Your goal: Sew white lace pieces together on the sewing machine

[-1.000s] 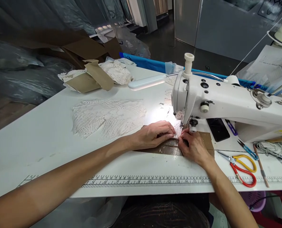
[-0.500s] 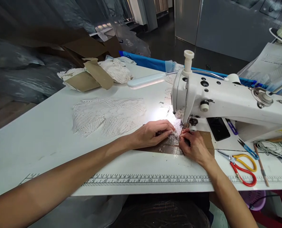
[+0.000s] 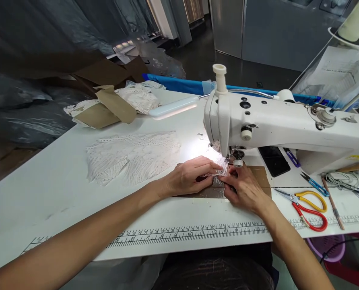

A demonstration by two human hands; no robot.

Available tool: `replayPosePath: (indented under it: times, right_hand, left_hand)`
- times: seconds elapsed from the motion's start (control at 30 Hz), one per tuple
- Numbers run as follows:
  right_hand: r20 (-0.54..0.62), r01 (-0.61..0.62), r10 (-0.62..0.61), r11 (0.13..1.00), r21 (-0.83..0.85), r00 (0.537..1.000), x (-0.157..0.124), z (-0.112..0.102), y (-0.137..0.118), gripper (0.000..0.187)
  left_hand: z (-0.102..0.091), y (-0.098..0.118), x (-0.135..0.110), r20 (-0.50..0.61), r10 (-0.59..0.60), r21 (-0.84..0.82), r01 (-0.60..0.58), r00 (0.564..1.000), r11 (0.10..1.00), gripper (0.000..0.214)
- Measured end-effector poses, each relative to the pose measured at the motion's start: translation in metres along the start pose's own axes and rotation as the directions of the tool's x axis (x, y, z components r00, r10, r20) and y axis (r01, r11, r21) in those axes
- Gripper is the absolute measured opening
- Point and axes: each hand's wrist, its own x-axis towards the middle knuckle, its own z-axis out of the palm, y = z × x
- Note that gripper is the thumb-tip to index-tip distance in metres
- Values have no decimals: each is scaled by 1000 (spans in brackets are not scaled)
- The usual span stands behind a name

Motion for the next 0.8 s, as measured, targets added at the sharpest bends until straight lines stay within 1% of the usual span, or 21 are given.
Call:
replayPosePath:
  times: [0.1,0.17,0.3,0.43,0.5,0.57,0.6,0.67,0.73,0.8]
  right_hand:
    - [16,14,-14,1000,-3,1000,-1,-3,0,27]
    - [32,17,-17,1000,-7,999,-1,-5,-1,26]
    - [39,10,-10,1000,13,999,-1,-6,-2,25]
    - [39,-14,12,999,44,999,-1,-6,-4,26]
    - [70,-38,33,997,73,997,1,-10,-4,27]
    - [147,-79,57,987,142,988,7,-19,-2,27]
    - [186,-119,85,976,180,979,11,-23,0,27]
    - [219,-226,177,948,223,960,19,-31,5,28]
    - [182,-312,277,927,209,944,24,-33,10,30]
    - [137,-331,312,930,159,940,24,-29,13,31]
  left_hand:
    - [-2,1,2,52,63,24,-64,997,998,16]
    - [-2,2,3,67,89,44,-92,994,995,14]
    - [0,2,2,56,107,104,-112,993,988,17]
    - [4,-1,0,36,157,68,-159,987,985,19]
    - [5,-2,-2,54,158,62,-161,986,985,19]
    - [5,-3,-3,89,138,74,-145,986,987,19]
    - [4,-3,-3,100,134,81,-142,986,986,20]
    - [4,-4,-2,104,141,90,-150,985,985,19]
    - [3,-4,-1,91,160,95,-168,983,981,19]
    - [2,-3,0,81,180,104,-188,980,977,19]
